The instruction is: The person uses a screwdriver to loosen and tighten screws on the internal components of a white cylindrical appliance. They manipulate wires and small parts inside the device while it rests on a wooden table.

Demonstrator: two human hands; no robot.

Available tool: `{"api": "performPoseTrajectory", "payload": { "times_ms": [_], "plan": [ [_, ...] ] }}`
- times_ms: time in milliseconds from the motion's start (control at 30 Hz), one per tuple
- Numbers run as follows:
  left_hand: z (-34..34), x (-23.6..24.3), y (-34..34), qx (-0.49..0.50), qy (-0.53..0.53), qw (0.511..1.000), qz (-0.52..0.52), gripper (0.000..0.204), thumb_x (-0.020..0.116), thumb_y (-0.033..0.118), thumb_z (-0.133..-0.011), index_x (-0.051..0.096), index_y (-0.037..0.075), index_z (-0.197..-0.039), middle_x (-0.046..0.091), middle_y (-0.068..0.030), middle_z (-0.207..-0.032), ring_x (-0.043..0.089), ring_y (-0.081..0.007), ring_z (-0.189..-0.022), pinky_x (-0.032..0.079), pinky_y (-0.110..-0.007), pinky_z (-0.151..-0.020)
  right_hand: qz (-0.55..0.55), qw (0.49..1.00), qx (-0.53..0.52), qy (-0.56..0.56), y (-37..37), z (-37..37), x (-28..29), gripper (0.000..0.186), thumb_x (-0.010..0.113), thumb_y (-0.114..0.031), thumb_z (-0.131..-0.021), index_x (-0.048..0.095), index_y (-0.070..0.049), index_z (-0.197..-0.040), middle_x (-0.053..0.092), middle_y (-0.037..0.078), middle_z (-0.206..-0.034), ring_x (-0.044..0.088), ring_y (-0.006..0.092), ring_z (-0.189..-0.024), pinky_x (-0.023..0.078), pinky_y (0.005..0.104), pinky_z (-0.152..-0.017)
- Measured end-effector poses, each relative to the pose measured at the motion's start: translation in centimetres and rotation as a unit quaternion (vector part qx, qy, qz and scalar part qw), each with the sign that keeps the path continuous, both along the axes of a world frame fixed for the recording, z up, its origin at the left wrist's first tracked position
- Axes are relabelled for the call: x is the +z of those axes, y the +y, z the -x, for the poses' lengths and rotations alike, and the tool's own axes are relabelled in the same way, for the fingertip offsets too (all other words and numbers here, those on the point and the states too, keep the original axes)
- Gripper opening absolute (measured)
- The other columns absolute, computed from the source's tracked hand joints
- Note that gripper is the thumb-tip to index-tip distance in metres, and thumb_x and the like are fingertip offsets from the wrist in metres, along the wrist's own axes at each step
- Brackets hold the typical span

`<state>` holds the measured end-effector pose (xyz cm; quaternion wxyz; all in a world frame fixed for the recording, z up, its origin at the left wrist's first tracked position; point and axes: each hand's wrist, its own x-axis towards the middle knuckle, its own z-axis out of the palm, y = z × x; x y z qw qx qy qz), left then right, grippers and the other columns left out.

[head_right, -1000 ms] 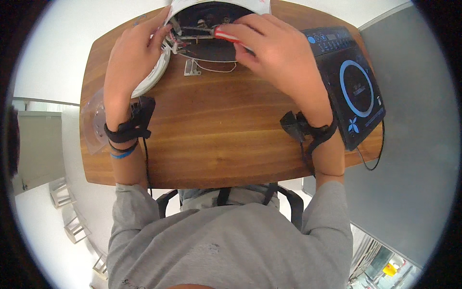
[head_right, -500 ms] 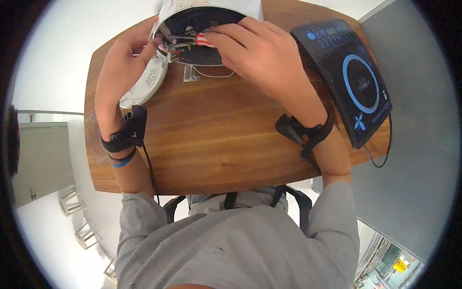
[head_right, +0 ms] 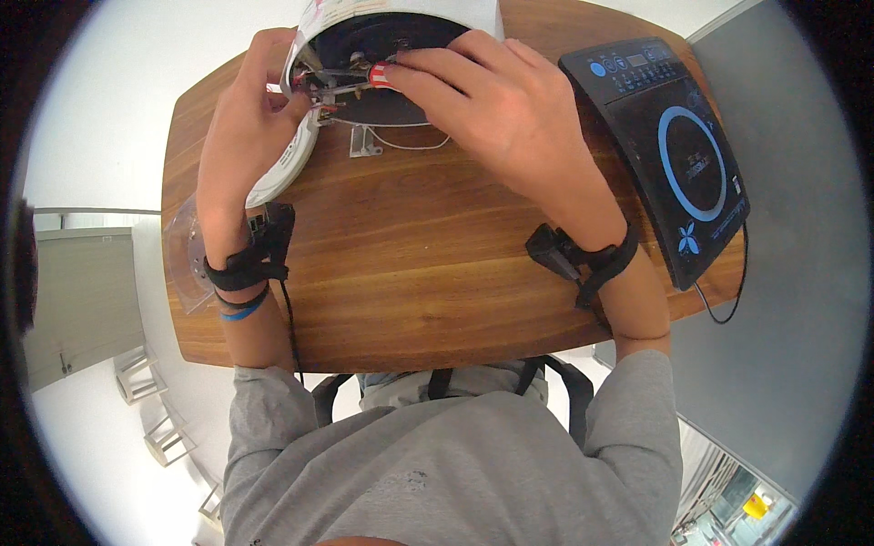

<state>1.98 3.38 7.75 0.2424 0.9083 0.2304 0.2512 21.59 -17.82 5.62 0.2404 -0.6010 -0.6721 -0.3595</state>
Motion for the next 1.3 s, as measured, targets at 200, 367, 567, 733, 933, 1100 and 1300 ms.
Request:
{"api": "performPoseTrajectory", "payload": {
  "times_ms": [200, 367, 567, 733, 933, 1100, 1300],
  "plan": [
    [0.3, 0.4, -0.3, -0.023, 0.01, 1.0, -0.015, 0.056, 0.076, 0.001, -0.097, 0.055, 0.017, -0.147, 0.081, -0.0203, -0.103, 0.081, -0.0389, -0.092, 0.06, -0.046, -0.08, 0.012, 0.997, -0.005, -0.07, -0.6, -0.2, 1.3, 0.044, 0.076, -0.018, -0.086, 0.083, -0.023, -0.13, 0.081, -0.008, -0.131, 0.072, 0.0148, -0.106, 0.056, 0.0316, -0.087],
    [1.4, 1.3, -0.1, -0.063, 0.034, 0.997, 0.026, 0.061, 0.075, -0.002, -0.101, 0.054, 0.021, -0.153, 0.079, -0.0145, -0.103, 0.08, -0.0249, -0.083, 0.06, -0.037, -0.073, -0.011, 0.994, 0.023, -0.108, -0.7, -0.5, 1.5, 0.045, 0.076, -0.017, -0.085, 0.083, -0.021, -0.129, 0.081, -0.009, -0.131, 0.071, 0.0143, -0.105, 0.054, 0.0327, -0.089],
    [0.8, 4.2, -1.6, -0.028, 0.106, 0.994, 0.004, 0.046, 0.073, 0.005, -0.099, 0.057, 0.008, -0.142, 0.079, -0.0264, -0.109, 0.079, -0.0455, -0.104, 0.06, -0.052, -0.089, 0.0, 0.993, 0.034, -0.11, -0.9, -0.6, 1.6, 0.046, 0.079, -0.017, -0.084, 0.083, -0.02, -0.13, 0.08, -0.006, -0.129, 0.071, 0.0142, -0.103, 0.052, 0.0341, -0.088],
    [1.1, 3.9, -1.9, -0.063, 0.084, 0.994, 0.0, 0.045, 0.074, 0.0, -0.096, 0.05, 0.006, -0.134, 0.077, -0.0263, -0.108, 0.076, -0.0448, -0.11, 0.058, -0.052, -0.091, 0.004, 0.995, 0.043, -0.092, -0.9, -0.7, 1.3, 0.055, 0.089, -0.017, -0.077, 0.082, -0.019, -0.131, 0.081, -0.006, -0.124, 0.072, 0.0144, -0.098, 0.051, 0.0352, -0.086],
    [1.3, 3.9, -1.8, -0.049, 0.091, 0.995, 0.012, 0.047, 0.076, 0.002, -0.094, 0.052, 0.005, -0.134, 0.075, -0.0273, -0.105, 0.075, -0.0465, -0.108, 0.057, -0.052, -0.09, 0.007, 0.994, 0.048, -0.094, -1.0, -0.6, 1.8, 0.055, 0.092, -0.017, -0.075, 0.082, -0.019, -0.128, 0.081, -0.005, -0.121, 0.072, 0.0143, -0.098, 0.051, 0.0357, -0.088],
    [1.1, 4.9, -3.7, -0.017, 0.086, 0.995, -0.054, 0.045, 0.076, 0.004, -0.093, 0.055, 0.008, -0.133, 0.077, -0.0257, -0.105, 0.077, -0.0455, -0.106, 0.057, -0.052, -0.089, 0.007, 0.995, 0.047, -0.09, -1.1, -0.6, 1.9, 0.054, 0.093, -0.018, -0.075, 0.082, -0.019, -0.128, 0.081, -0.005, -0.12, 0.073, 0.0148, -0.099, 0.053, 0.0363, -0.09],
    [0.7, 4.4, -2.4, -0.007, 0.106, 0.994, 0.01, 0.045, 0.073, 0.004, -0.093, 0.056, 0.01, -0.134, 0.078, -0.0253, -0.107, 0.078, -0.0439, -0.107, 0.058, -0.051, -0.09, 0.0, 0.995, 0.042, -0.088, -1.1, -0.4, 1.9, 0.055, 0.092, -0.019, -0.073, 0.083, -0.019, -0.127, 0.081, -0.004, -0.116, 0.072, 0.0143, -0.095, 0.053, 0.0345, -0.086]
  ]
}}
